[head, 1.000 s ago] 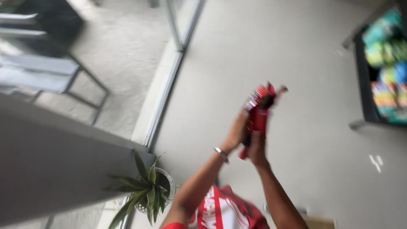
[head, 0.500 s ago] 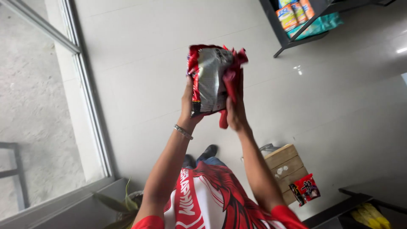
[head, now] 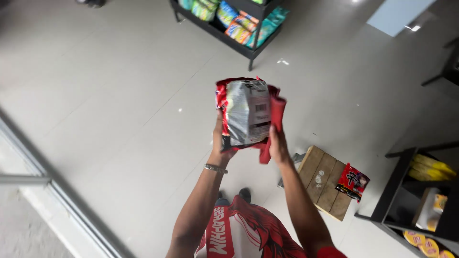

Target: Wiping down instant noodle packets with a cloth and restocking/organizing them on store shelves.

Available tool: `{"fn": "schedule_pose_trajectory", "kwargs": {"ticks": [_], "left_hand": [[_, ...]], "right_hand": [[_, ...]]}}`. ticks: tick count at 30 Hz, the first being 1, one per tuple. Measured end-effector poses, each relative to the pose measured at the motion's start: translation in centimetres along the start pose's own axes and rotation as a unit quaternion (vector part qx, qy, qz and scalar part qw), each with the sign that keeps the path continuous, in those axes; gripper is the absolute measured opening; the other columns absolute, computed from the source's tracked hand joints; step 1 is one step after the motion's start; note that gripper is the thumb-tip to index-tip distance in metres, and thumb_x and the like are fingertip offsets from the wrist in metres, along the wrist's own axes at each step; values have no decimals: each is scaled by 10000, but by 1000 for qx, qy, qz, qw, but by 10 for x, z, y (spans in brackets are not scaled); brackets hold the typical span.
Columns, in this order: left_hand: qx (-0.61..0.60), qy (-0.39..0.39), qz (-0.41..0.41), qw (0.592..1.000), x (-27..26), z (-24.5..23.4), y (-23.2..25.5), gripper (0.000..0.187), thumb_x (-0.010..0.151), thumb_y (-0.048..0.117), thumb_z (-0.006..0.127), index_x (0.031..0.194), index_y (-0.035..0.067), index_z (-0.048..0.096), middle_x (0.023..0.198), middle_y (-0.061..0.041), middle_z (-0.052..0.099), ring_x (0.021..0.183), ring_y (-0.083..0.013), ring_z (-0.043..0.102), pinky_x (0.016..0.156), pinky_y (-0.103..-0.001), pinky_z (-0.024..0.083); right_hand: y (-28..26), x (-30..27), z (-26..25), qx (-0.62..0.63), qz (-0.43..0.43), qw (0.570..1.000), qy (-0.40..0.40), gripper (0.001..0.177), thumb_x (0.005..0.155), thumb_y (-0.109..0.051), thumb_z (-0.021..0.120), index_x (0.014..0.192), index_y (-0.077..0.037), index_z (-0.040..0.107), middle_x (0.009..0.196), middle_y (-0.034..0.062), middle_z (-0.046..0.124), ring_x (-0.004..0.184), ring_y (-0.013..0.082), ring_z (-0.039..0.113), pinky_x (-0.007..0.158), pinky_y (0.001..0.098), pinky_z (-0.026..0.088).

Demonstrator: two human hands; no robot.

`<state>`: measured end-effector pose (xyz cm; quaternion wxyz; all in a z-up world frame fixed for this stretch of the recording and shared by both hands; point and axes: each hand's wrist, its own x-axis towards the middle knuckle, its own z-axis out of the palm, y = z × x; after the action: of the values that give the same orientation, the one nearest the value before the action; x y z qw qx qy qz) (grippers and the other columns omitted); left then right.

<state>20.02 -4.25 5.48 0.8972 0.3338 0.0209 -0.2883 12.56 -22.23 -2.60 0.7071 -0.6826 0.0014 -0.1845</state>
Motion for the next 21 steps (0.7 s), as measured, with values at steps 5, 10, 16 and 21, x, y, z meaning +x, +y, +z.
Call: {"fn": "schedule_pose_trajectory", "kwargs": {"ticks": [5,10,16,21], "left_hand": [[-51,-95,-74,991,35,-35,-16,663,1068,558,415,1450,20,473,1309,-138,647,1148,-246,658,969,-431,577],[13,-148,-99,984,43,-51,-20,626,1172,508,422,1473,-39,475,1351,-168,634,1173,-245,636,1014,-422,551],[-81,-89,-132,984,40,-24,20,586,1048,512,359,1436,92,489,1334,-80,636,1162,-224,665,988,-406,564],[-25,-132,-186,973,51,-35,15,570,1097,502,376,1426,57,512,1288,-98,654,1121,-210,662,946,-378,575]], "right_hand": [[-2,-6,-5,-1,-26,998,57,749,1104,-514,379,1569,64,270,1566,183,417,1446,288,405,1202,406,326],[-10,14,-6,-13,33,991,129,756,1083,-551,358,1520,64,403,1421,185,592,1319,294,550,1136,410,434],[20,-41,60,21,26,980,196,755,1083,-532,384,1549,60,336,1512,181,506,1393,272,479,1176,389,370],[22,-55,45,-54,71,972,217,762,1064,-530,368,1605,-4,257,1484,188,497,1357,275,500,1135,408,430]]}}
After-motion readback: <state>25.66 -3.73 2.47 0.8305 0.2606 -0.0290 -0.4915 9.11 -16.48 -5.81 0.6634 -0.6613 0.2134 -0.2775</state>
